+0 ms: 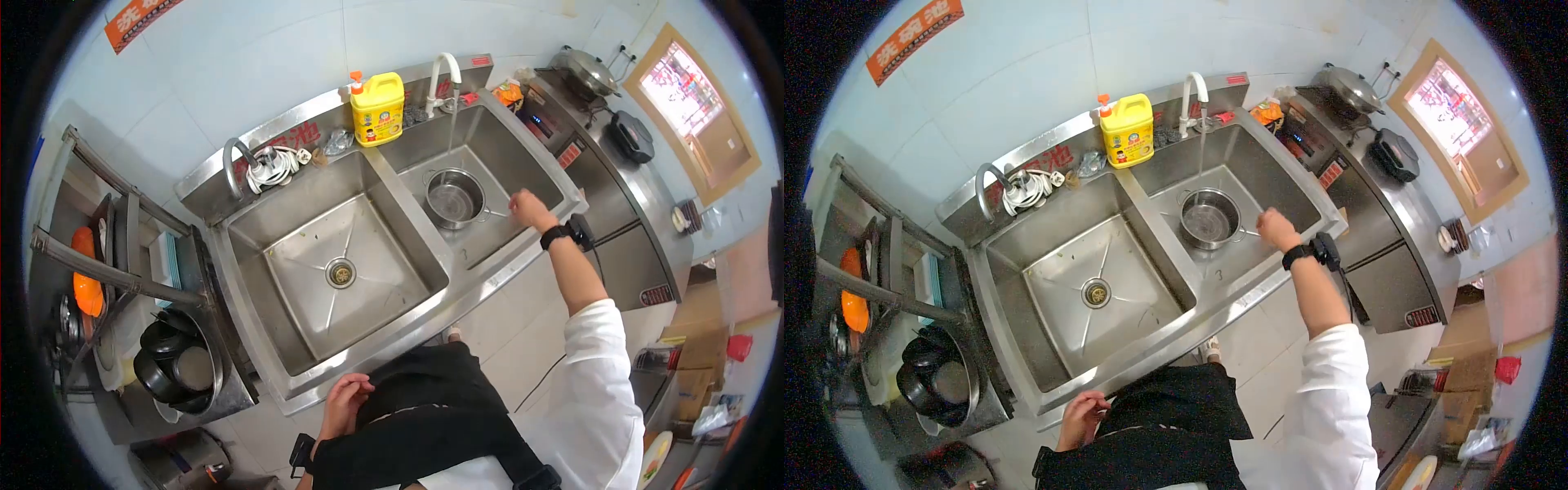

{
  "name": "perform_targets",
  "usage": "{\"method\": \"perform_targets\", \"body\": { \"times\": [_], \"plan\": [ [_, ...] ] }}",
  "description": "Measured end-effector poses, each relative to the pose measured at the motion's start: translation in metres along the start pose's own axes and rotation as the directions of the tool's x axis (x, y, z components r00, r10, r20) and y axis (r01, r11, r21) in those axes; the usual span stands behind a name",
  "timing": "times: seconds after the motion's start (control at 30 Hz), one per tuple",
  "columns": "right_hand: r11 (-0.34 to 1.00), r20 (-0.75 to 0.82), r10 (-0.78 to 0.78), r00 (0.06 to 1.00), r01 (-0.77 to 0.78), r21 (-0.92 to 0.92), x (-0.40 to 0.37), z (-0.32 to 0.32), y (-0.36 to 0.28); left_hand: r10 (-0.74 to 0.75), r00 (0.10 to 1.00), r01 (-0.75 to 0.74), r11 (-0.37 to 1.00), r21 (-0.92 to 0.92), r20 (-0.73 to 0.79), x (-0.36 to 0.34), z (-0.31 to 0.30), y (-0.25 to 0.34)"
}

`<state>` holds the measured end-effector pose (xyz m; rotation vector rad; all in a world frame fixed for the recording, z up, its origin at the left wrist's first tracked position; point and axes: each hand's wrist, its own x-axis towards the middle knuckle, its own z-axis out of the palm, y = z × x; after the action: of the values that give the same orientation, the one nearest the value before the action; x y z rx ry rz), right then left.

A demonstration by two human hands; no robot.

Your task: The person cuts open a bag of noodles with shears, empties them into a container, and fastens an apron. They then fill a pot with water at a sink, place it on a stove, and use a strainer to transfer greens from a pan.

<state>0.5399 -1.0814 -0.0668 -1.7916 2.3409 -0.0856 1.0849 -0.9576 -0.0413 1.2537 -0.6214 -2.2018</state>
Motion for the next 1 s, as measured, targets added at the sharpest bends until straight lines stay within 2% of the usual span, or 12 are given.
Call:
{"method": "perform_targets", "body": {
  "times": [0.07,0.27,0.4,0.47,0.57,0.67,0.73,0.77,0.8,0.87,0.9,1.0],
  "plan": [
    [0.999,-0.17,-0.007,0.985,0.0,-0.041,0.042,-0.005,0.006,0.029,0.999,-0.031,0.999,-0.042,-0.039,0.01,0.009,-0.003],
    [0.963,-0.168,-0.268,0.949,0.259,-0.076,0.175,-0.04,0.023,0.125,0.984,-0.137,0.987,-0.088,-0.13,0.061,0.08,-0.016],
    [0.895,-0.149,-0.441,0.885,0.423,-0.14,0.267,-0.021,0.046,0.088,0.985,-0.111,0.982,-0.15,-0.151,0.088,0.157,-0.011],
    [0.865,-0.16,-0.502,0.85,0.489,-0.117,0.302,-0.01,0.055,0.124,0.968,-0.143,0.987,-0.075,-0.218,0.095,0.189,-0.007],
    [0.805,-0.019,-0.561,0.827,0.54,-0.245,0.362,0.008,0.064,0.104,0.937,-0.14,0.986,-0.086,-0.334,0.116,0.214,-0.019],
    [0.806,-0.149,-0.586,0.797,0.554,-0.206,0.394,0.022,0.058,0.092,0.914,-0.17,0.971,-0.168,-0.395,0.13,0.234,-0.029],
    [0.764,-0.246,-0.643,0.726,0.582,-0.278,0.424,0.051,0.069,0.093,0.893,-0.178,0.972,-0.155,-0.441,0.135,0.248,-0.027],
    [0.62,-0.252,-0.783,0.569,0.683,-0.386,0.443,0.064,0.077,0.074,0.883,-0.16,0.975,-0.151,-0.464,0.135,0.253,-0.028],
    [0.616,-0.23,-0.786,0.574,0.698,-0.365,0.447,0.077,0.076,0.044,0.874,-0.133,0.98,-0.151,-0.484,0.131,0.258,-0.03],
    [0.688,-0.174,-0.68,0.712,0.537,-0.489,0.451,0.073,0.067,0.046,0.851,-0.126,0.985,-0.118,-0.524,0.13,0.267,-0.036],
    [0.684,-0.163,-0.683,0.712,0.545,-0.485,0.446,0.063,0.063,0.064,0.848,-0.14,0.985,-0.106,-0.527,0.131,0.268,-0.039],
    [0.788,-0.182,-0.593,0.784,0.519,-0.331,0.436,0.044,0.055,0.065,0.84,-0.143,0.984,-0.103,-0.539,0.134,0.278,-0.042]
  ]
}}
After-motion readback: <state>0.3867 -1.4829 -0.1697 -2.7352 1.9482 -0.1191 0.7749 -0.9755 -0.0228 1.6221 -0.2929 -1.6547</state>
